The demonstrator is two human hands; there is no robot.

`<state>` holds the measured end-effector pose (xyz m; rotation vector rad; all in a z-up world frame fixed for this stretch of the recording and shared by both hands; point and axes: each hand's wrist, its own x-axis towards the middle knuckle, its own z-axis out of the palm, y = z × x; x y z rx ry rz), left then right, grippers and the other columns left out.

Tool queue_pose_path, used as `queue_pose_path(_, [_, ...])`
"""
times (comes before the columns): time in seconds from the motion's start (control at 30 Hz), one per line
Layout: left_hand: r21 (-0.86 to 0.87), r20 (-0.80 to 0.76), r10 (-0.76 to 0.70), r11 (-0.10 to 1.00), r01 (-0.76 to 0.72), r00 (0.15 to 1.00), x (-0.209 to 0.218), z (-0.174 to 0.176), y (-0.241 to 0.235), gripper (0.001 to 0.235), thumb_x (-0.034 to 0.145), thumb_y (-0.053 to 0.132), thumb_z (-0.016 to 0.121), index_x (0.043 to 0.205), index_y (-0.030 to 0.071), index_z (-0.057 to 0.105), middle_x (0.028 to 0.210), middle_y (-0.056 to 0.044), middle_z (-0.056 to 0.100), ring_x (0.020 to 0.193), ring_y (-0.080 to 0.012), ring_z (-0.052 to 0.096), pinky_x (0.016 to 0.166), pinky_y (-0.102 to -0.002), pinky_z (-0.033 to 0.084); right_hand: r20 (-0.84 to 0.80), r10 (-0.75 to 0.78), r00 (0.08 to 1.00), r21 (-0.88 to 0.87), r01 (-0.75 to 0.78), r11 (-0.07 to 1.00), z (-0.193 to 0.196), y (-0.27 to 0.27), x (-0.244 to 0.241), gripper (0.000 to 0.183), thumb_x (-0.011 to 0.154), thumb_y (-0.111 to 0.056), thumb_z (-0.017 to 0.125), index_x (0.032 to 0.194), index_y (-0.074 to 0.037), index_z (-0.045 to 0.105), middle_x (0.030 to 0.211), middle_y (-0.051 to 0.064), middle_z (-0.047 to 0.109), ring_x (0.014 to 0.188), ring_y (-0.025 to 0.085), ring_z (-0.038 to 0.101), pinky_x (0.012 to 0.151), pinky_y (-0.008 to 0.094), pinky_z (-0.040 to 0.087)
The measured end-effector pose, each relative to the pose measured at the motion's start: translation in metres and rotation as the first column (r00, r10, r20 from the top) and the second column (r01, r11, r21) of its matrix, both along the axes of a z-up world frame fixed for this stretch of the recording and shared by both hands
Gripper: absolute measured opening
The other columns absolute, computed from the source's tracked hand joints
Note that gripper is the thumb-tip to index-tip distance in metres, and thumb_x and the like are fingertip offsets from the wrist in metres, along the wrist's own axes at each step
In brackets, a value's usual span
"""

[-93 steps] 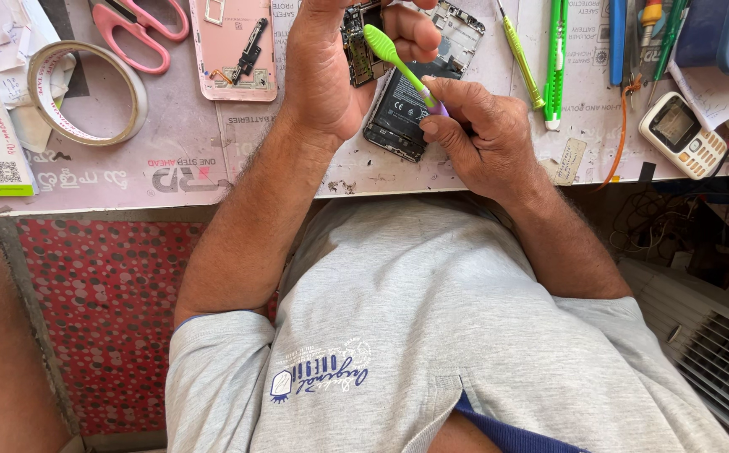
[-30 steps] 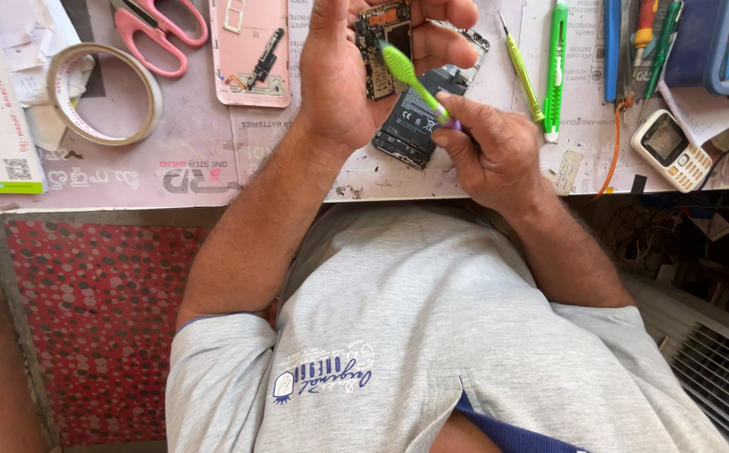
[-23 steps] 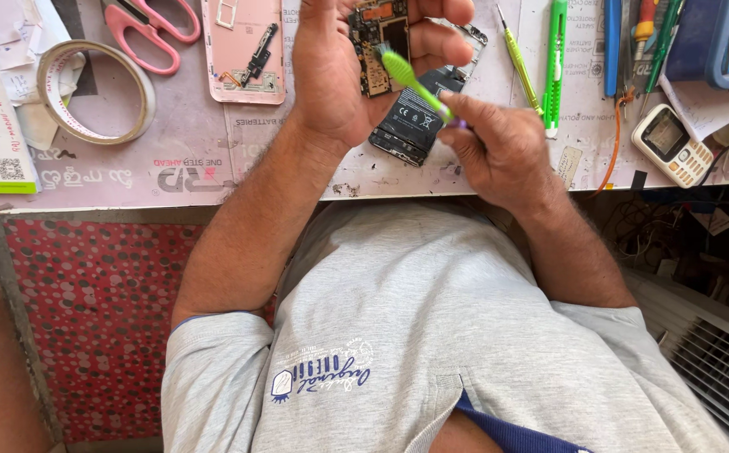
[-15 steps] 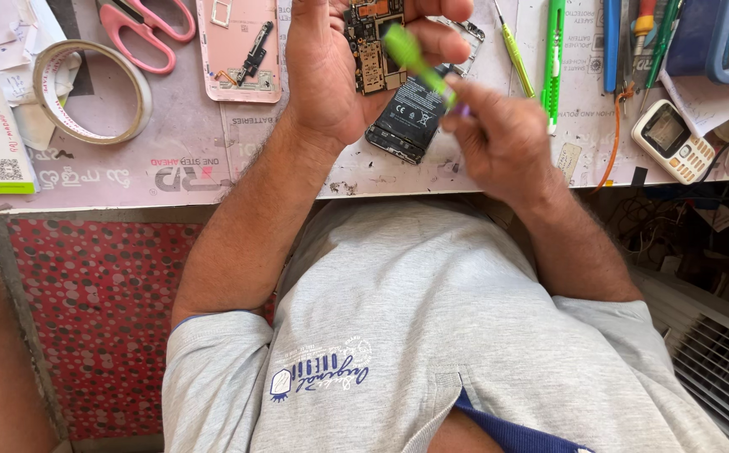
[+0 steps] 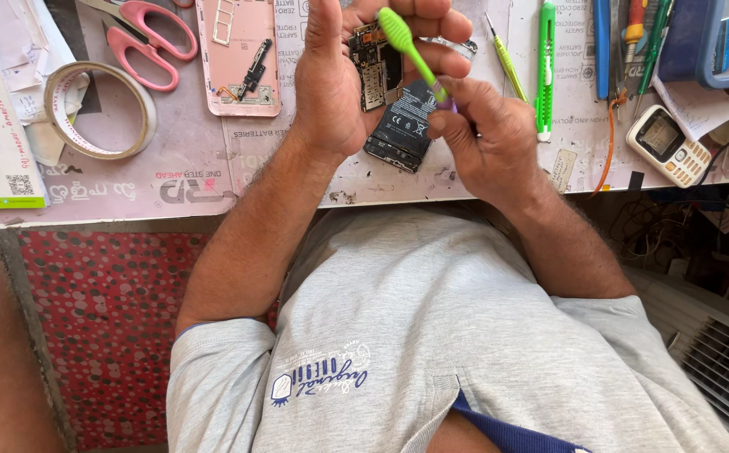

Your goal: The person cleans a smartphone motherboard with a toothbrush and liquid, then reattaches the motherboard to the phone chassis and secures internal connectors. The person handles the phone battery, motherboard, and connectors during the process.

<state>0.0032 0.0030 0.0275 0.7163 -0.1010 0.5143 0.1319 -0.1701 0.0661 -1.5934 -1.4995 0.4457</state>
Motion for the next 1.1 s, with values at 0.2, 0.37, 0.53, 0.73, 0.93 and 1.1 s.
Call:
queue_pose_path(0.2, [-0.026, -0.02, -0.031, 0.999, 0.03, 0.999, 0.0, -0.001, -0.002, 0.101, 0.097, 0.082, 0.034, 0.137, -0.008, 0.056, 0.13, -0.027, 0.065, 0.113, -0.0322, 0.073, 0.102, -0.045, 0.064, 0.035, 0.056, 0.998, 0.007, -0.056, 0.998, -0.003, 0.009, -0.003, 0.02, 0.116, -0.019, 0.062, 0.125, -0.001, 0.06, 0.087, 0.006, 0.072, 0.081, 0.016, 0.076, 0.065, 0.027, 0.063])
queue_pose_path(0.37, [-0.023, -0.003, -0.014, 1.0, 0.014, 1.0, -0.001, 0.002, 0.0, 0.1, 0.096, 0.082, 0.033, 0.136, -0.007, 0.058, 0.128, -0.026, 0.067, 0.111, -0.0319, 0.074, 0.1, -0.045, 0.065, 0.039, 0.056, 0.998, 0.0, -0.056, 0.998, 0.003, 0.01, -0.007, 0.021, 0.113, -0.017, 0.064, 0.124, -0.001, 0.06, 0.086, 0.007, 0.072, 0.079, 0.015, 0.075, 0.065, 0.028, 0.06])
queue_pose_path(0.53, [-0.011, -0.039, -0.003, 1.0, 0.002, 0.999, -0.001, 0.001, -0.002, 0.103, 0.095, 0.084, 0.034, 0.136, -0.008, 0.057, 0.129, -0.028, 0.066, 0.109, -0.032, 0.074, 0.097, -0.045, 0.065, 0.012, 0.053, 0.999, -0.036, -0.053, 0.998, 0.006, 0.002, -0.01, 0.023, 0.113, -0.012, 0.066, 0.131, 0.001, 0.059, 0.092, 0.008, 0.074, 0.083, 0.015, 0.076, 0.07, 0.029, 0.062])
queue_pose_path(0.73, [-0.014, -0.057, 0.003, 1.0, -0.004, 0.998, -0.002, 0.0, -0.002, 0.104, 0.094, 0.085, 0.038, 0.136, -0.008, 0.056, 0.128, -0.029, 0.065, 0.107, -0.0313, 0.074, 0.093, -0.044, 0.066, -0.01, 0.059, 0.998, -0.069, -0.06, 0.996, 0.004, 0.0, -0.008, 0.021, 0.112, -0.011, 0.068, 0.128, -0.001, 0.06, 0.088, 0.007, 0.073, 0.077, 0.015, 0.075, 0.065, 0.029, 0.059])
queue_pose_path(0.93, [-0.105, -0.038, 0.013, 0.994, -0.017, 0.999, -0.003, -0.004, 0.002, 0.099, 0.097, 0.082, 0.039, 0.134, -0.008, 0.059, 0.126, -0.029, 0.067, 0.103, -0.0302, 0.075, 0.092, -0.043, 0.065, 0.012, 0.087, 0.996, -0.086, -0.086, 0.993, 0.006, -0.002, -0.015, 0.028, 0.108, -0.014, 0.07, 0.132, -0.001, 0.061, 0.087, 0.008, 0.073, 0.077, 0.018, 0.074, 0.067, 0.033, 0.058])
queue_pose_path(1.1, [-0.093, -0.058, 0.031, 0.995, -0.036, 0.998, -0.003, -0.008, 0.003, 0.098, 0.098, 0.082, 0.04, 0.134, -0.007, 0.059, 0.126, -0.029, 0.067, 0.103, -0.0307, 0.075, 0.093, -0.043, 0.065, -0.013, 0.088, 0.996, -0.124, -0.089, 0.988, 0.003, -0.008, -0.017, 0.027, 0.108, -0.015, 0.07, 0.131, -0.003, 0.062, 0.087, 0.007, 0.074, 0.078, 0.018, 0.075, 0.068, 0.032, 0.06])
